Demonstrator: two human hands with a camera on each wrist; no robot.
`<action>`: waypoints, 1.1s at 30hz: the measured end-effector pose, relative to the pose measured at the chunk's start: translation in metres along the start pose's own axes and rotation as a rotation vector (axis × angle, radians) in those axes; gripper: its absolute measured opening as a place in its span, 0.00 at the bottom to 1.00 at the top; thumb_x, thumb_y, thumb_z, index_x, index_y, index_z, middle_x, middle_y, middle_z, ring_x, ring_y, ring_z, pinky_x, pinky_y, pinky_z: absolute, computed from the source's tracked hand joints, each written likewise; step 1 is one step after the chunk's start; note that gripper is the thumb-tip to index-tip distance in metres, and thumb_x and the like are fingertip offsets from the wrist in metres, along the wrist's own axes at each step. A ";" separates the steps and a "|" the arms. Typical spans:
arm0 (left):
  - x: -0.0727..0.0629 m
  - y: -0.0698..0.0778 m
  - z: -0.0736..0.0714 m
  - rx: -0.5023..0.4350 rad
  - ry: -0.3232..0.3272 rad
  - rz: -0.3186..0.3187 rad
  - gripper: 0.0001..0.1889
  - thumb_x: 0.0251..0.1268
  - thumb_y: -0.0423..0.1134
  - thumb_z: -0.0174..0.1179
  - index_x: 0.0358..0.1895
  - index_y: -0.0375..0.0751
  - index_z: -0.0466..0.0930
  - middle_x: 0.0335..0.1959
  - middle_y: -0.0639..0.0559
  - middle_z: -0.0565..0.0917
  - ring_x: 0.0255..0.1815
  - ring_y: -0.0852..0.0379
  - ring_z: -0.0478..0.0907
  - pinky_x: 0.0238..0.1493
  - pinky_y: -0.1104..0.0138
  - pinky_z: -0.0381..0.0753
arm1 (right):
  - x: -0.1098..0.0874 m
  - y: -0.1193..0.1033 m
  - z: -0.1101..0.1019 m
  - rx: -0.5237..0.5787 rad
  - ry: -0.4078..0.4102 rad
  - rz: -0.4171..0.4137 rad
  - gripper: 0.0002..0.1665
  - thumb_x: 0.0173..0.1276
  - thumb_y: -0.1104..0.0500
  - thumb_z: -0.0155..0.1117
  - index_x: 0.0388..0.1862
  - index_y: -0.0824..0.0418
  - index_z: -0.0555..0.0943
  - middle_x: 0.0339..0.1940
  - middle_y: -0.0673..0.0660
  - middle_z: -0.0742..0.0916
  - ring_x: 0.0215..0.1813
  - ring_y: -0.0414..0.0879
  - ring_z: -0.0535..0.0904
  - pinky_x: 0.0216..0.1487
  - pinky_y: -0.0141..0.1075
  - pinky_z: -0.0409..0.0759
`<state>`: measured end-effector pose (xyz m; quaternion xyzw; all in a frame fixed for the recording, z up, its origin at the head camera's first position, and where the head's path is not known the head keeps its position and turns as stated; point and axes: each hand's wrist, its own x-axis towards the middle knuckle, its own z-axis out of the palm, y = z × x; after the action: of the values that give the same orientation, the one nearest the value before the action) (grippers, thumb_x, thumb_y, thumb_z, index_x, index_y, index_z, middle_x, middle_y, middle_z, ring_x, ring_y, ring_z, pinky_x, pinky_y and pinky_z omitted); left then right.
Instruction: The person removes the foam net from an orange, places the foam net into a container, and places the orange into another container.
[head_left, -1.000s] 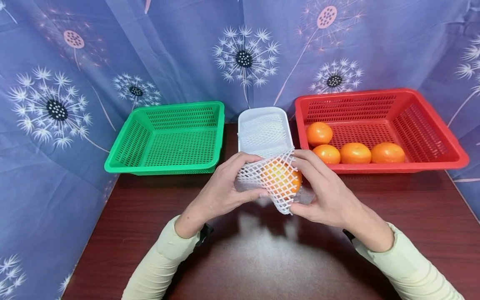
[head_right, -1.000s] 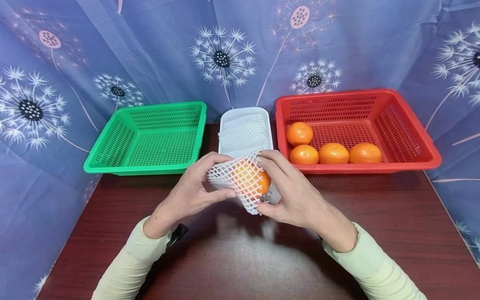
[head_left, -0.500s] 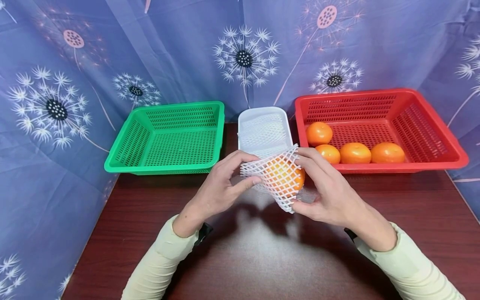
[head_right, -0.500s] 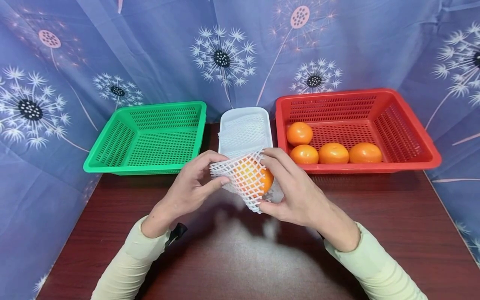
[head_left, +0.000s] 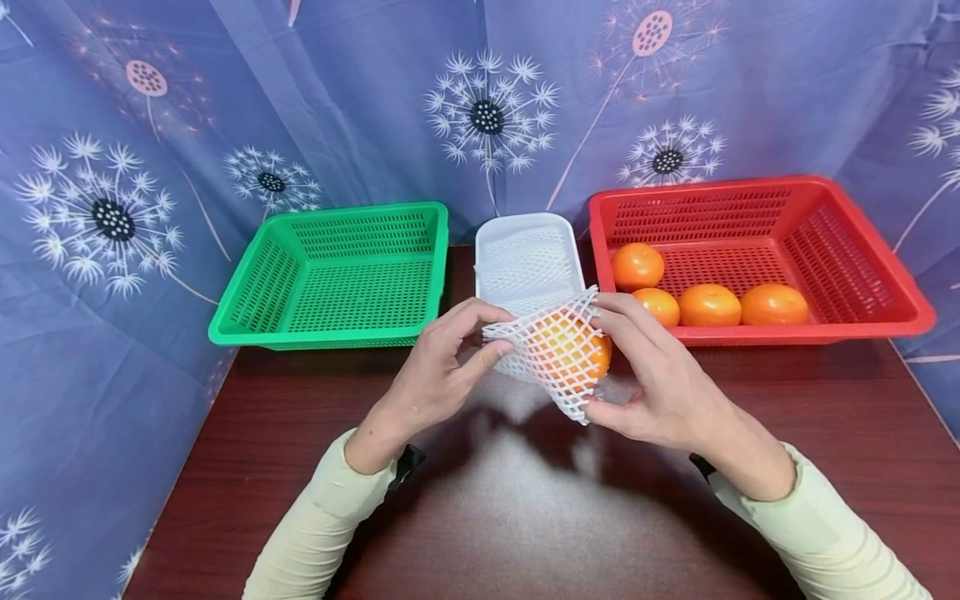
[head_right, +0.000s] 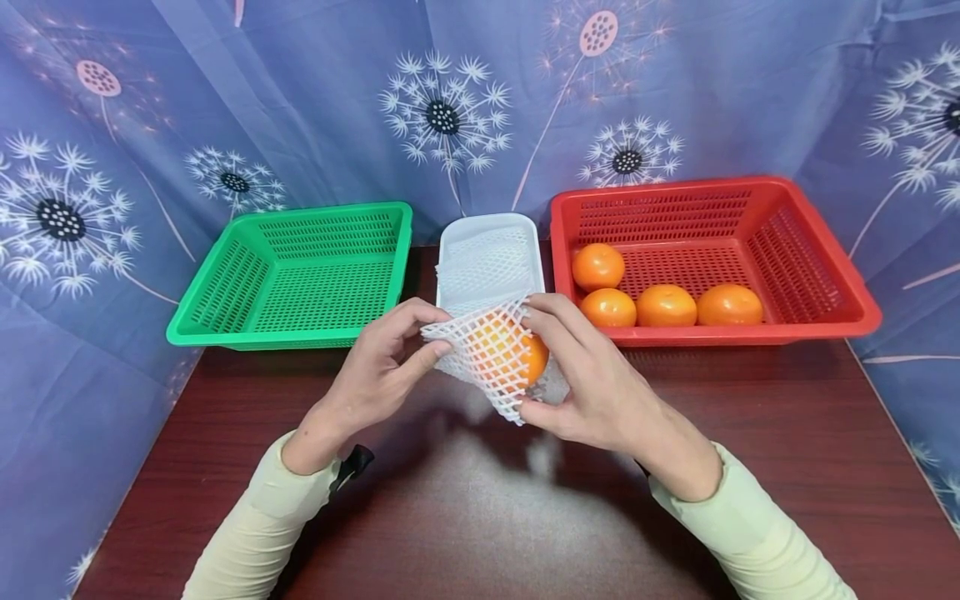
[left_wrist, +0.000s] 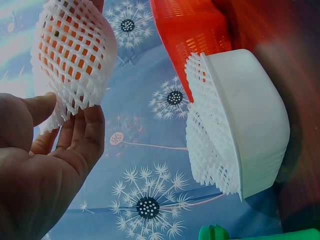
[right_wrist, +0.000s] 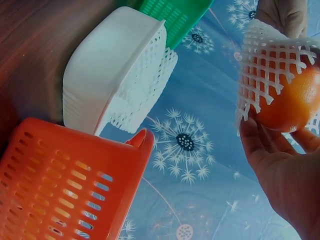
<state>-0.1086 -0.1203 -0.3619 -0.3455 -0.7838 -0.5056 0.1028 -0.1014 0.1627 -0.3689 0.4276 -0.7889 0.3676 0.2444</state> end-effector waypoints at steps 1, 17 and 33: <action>0.000 0.000 0.000 0.003 0.003 0.003 0.13 0.70 0.28 0.69 0.54 0.37 0.82 0.47 0.49 0.84 0.40 0.56 0.80 0.42 0.63 0.86 | 0.000 0.000 0.000 -0.001 0.001 0.000 0.41 0.48 0.53 0.74 0.60 0.73 0.77 0.62 0.68 0.80 0.62 0.58 0.76 0.73 0.29 0.65; 0.000 -0.002 -0.002 0.002 0.017 0.015 0.12 0.71 0.27 0.68 0.54 0.37 0.82 0.45 0.49 0.84 0.42 0.55 0.81 0.44 0.66 0.85 | 0.002 0.001 -0.001 0.002 0.015 -0.017 0.42 0.49 0.54 0.73 0.63 0.73 0.77 0.62 0.68 0.81 0.63 0.59 0.76 0.74 0.31 0.66; 0.000 -0.003 -0.004 0.039 0.033 0.011 0.12 0.71 0.28 0.68 0.54 0.38 0.82 0.46 0.50 0.84 0.42 0.55 0.78 0.44 0.66 0.82 | 0.002 0.003 -0.003 0.010 0.022 -0.030 0.43 0.49 0.55 0.73 0.64 0.74 0.77 0.62 0.69 0.81 0.63 0.59 0.76 0.75 0.33 0.66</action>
<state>-0.1117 -0.1244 -0.3625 -0.3393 -0.7898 -0.4954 0.1253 -0.1050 0.1651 -0.3666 0.4365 -0.7778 0.3723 0.2565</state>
